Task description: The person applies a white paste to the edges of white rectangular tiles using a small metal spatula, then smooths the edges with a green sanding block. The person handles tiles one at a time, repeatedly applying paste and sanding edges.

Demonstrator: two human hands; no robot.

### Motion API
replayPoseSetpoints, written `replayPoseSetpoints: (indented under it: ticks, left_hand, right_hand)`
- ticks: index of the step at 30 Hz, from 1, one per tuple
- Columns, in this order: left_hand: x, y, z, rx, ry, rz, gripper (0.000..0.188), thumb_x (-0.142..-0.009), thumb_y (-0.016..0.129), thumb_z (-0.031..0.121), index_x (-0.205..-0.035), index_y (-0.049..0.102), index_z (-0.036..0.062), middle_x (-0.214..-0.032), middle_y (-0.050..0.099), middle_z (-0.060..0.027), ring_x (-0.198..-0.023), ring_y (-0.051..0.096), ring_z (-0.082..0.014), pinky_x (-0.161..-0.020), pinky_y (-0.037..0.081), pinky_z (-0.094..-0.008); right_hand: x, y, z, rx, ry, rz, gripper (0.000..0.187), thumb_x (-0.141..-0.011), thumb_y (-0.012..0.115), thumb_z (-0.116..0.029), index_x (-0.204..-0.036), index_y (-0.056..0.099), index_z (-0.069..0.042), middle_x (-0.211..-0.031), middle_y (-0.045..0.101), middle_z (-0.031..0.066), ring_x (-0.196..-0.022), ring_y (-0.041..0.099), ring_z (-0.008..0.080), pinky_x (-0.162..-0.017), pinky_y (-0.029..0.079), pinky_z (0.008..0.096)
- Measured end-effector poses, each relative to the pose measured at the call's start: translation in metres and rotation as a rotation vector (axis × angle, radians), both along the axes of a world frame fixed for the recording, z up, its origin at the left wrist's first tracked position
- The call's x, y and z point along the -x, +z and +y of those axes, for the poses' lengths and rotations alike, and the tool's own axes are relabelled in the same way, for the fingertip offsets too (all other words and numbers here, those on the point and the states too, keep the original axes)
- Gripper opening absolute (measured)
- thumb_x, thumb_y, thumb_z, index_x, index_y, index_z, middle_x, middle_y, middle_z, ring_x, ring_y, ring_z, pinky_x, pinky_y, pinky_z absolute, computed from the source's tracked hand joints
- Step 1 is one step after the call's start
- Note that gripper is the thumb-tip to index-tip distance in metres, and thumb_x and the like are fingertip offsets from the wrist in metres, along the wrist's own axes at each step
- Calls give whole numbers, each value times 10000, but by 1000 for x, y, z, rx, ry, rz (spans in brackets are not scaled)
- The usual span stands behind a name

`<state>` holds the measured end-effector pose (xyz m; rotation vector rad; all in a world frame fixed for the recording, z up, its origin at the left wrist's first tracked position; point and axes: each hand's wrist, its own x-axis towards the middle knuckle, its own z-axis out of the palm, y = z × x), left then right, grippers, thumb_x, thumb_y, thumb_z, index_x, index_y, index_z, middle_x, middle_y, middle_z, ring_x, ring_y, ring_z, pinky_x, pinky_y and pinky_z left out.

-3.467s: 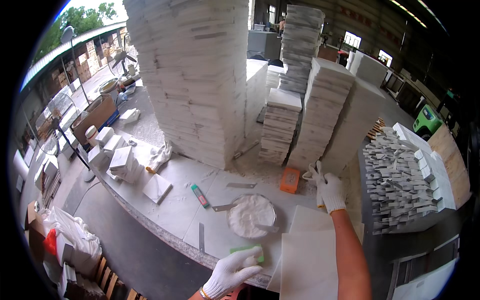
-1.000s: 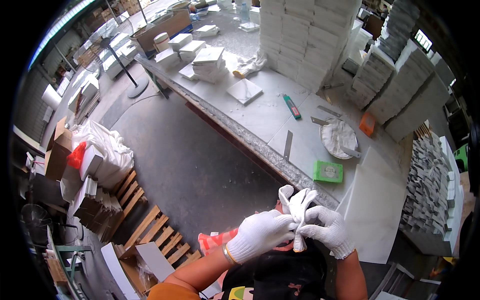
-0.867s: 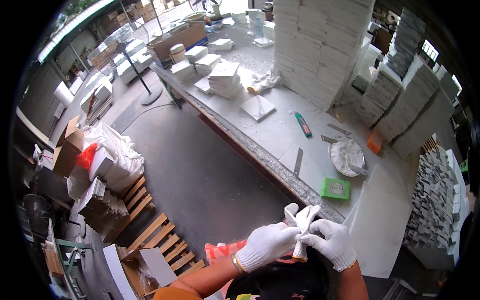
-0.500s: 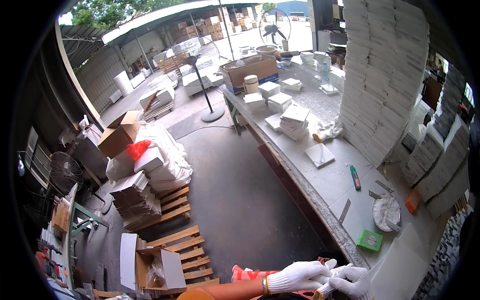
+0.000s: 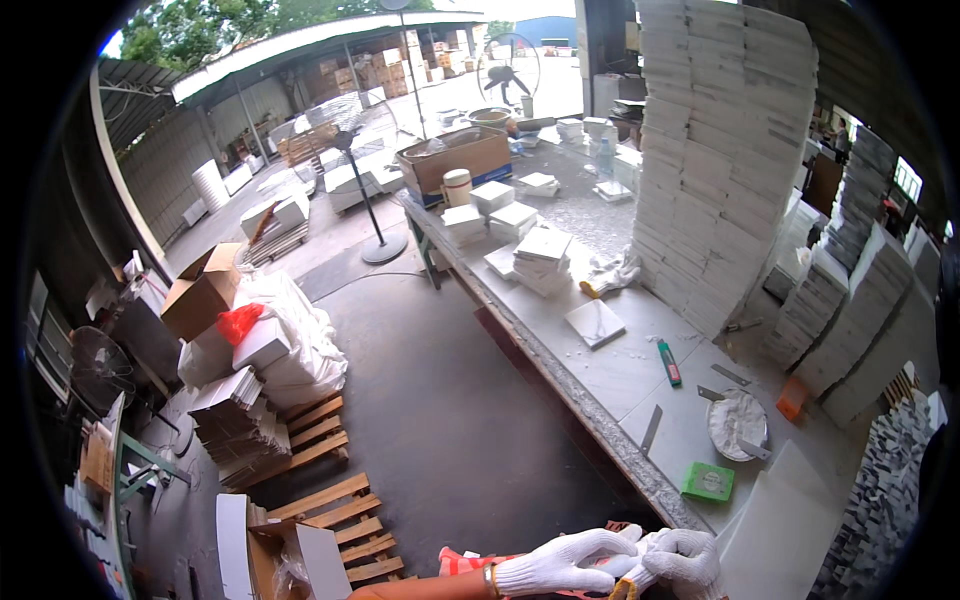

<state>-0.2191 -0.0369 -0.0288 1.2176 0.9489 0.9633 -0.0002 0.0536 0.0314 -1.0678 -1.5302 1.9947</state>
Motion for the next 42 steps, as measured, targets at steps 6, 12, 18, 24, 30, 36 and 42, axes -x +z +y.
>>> replayPoseSetpoints:
  ticks: [6, 12, 18, 24, 30, 36, 42]
  left_hand:
    - [4, 19, -18, 337, 158, -143, 495, -935, 738, 252, -1318, 601, -30, -1197, 669, -104, -1125, 631, -216, -1019, 483, -345]
    - [4, -77, -14, 801, 74, -630, 453, -1054, 536, 357, -1275, 593, -34, -1181, 676, -107, -1022, 646, -177, -919, 518, -331]
    - [-12, 16, -11, 162, 266, -155, 395, -983, 637, 165, -1322, 582, -31, -1293, 642, -129, -1220, 587, -200, -1047, 459, -348]
    - [-10, 30, -11, 310, 266, -177, 287, -956, 705, 154, -1198, 661, 6, -1125, 705, -64, -1114, 622, -170, -964, 506, -336]
    - [-6, -48, 3, 773, 269, -654, 411, -1085, 456, 315, -1156, 663, -33, -1129, 701, -113, -1018, 666, -251, -930, 524, -369]
    - [-37, 0, -1, -15, 393, -218, 407, -1011, 607, 121, -1384, 541, -28, -1228, 639, -135, -1090, 614, -213, -968, 503, -340]
    - [-23, -13, 4, -213, 139, 255, 415, -991, 638, 213, -1329, 565, -18, -1226, 647, -130, -1020, 645, -185, -874, 542, -334]
  right_hand:
    - [4, 2, 2, 96, 127, 98, 98, -933, 681, -115, -944, 690, -18, -901, 680, 17, -829, 607, 103, -738, 481, 249]
    - [-3, -21, -4, 9, 164, 75, 164, -941, 725, -158, -930, 728, 6, -912, 689, -17, -872, 610, 67, -798, 500, 236]
    - [-4, -1, -3, 47, -73, 37, 169, -903, 728, -158, -861, 731, 6, -832, 655, 38, -678, 564, 86, -592, 431, 224]
    - [-8, -6, 1, 51, -31, 96, 187, -946, 701, -183, -889, 718, -6, -812, 654, 13, -743, 595, 65, -655, 477, 211]
    - [3, -13, 0, -77, 67, -3, 250, -949, 687, -219, -786, 649, -32, -792, 580, -20, -758, 508, 37, -658, 408, 203]
    - [2, -26, 10, -191, -42, 131, 315, -897, 698, -288, -741, 583, -39, -686, 519, -24, -696, 472, 54, -625, 415, 266]
    - [-4, -24, 3, -177, -101, 150, 258, -864, 673, -239, -726, 592, -37, -681, 538, -15, -696, 499, 65, -630, 422, 277]
